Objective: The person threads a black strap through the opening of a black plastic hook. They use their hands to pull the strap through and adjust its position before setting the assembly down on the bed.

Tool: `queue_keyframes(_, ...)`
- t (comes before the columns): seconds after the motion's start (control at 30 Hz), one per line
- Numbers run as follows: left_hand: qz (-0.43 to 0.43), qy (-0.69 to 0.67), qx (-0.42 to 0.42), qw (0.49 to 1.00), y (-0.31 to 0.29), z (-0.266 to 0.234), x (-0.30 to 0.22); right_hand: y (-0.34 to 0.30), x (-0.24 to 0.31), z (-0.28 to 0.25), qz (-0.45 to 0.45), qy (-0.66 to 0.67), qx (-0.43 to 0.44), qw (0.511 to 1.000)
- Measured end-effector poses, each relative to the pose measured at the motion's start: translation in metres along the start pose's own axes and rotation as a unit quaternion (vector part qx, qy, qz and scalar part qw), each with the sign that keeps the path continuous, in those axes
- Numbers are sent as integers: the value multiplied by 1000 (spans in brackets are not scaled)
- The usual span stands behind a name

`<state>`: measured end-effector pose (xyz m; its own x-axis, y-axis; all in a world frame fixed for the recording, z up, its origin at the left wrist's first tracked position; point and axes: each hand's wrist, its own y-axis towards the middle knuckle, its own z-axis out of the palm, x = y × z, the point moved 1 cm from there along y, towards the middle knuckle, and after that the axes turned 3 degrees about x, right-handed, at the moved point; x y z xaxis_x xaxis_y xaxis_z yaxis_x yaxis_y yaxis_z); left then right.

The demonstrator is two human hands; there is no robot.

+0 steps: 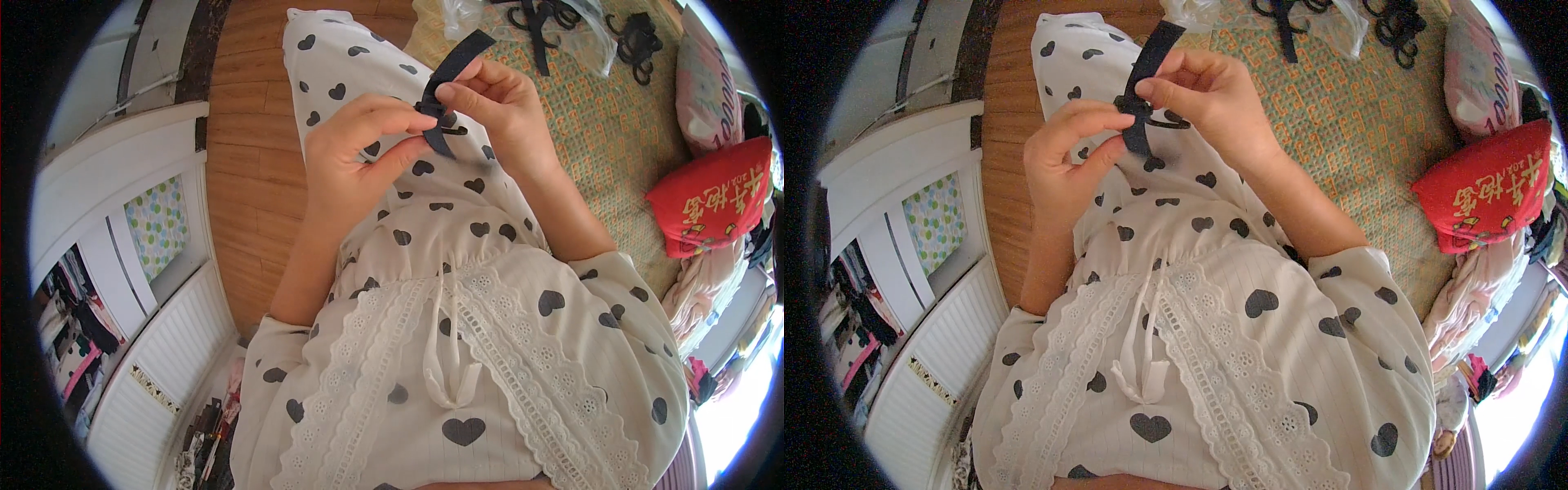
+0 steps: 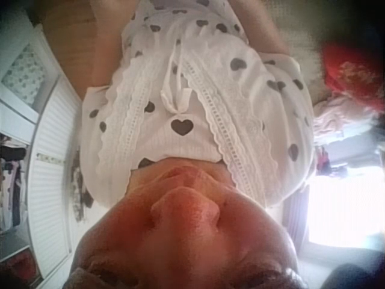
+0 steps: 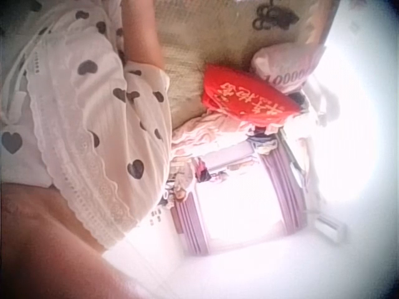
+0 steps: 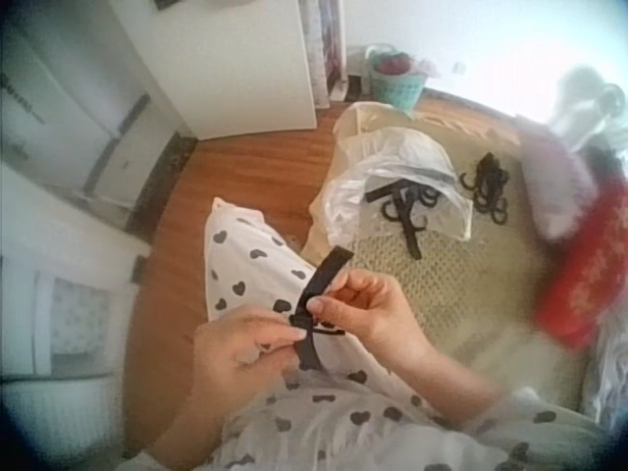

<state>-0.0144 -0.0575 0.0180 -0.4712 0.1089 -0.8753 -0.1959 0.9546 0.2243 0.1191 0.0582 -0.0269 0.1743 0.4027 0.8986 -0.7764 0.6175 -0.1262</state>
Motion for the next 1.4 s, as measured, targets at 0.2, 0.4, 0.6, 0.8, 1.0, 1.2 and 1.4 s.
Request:
queue_keyframes(0.2, 46, 22, -12, 999, 1, 2, 4, -1, 0, -1, -10, 35, 28, 999)
queue_keyframes(0.4, -27, -73, -30, 997, -3, 7, 12, 2, -4, 5, -46, 61, 9, 997)
queue_keyframes(0.6, -100, -159, -20, 982, -5, 6, 12, 3, -4, 5, -51, 48, -13, 997)
queue_keyframes(0.8, -104, -221, -13, 970, -8, 6, 24, 3, 1, 8, -25, -33, -5, 999)
queue_keyframes(1.0, -113, -210, -28, 971, -4, 5, 14, 2, -1, 7, -7, -15, -16, 1000)
queue_keyframes(1.2, -108, -218, -72, 967, 5, -8, 9, -4, 8, 14, -43, 44, 61, 996)
queue_keyframes(1.4, -123, -269, 76, 952, 17, -39, 10, -21, 14, 30, -44, -18, 179, 983)
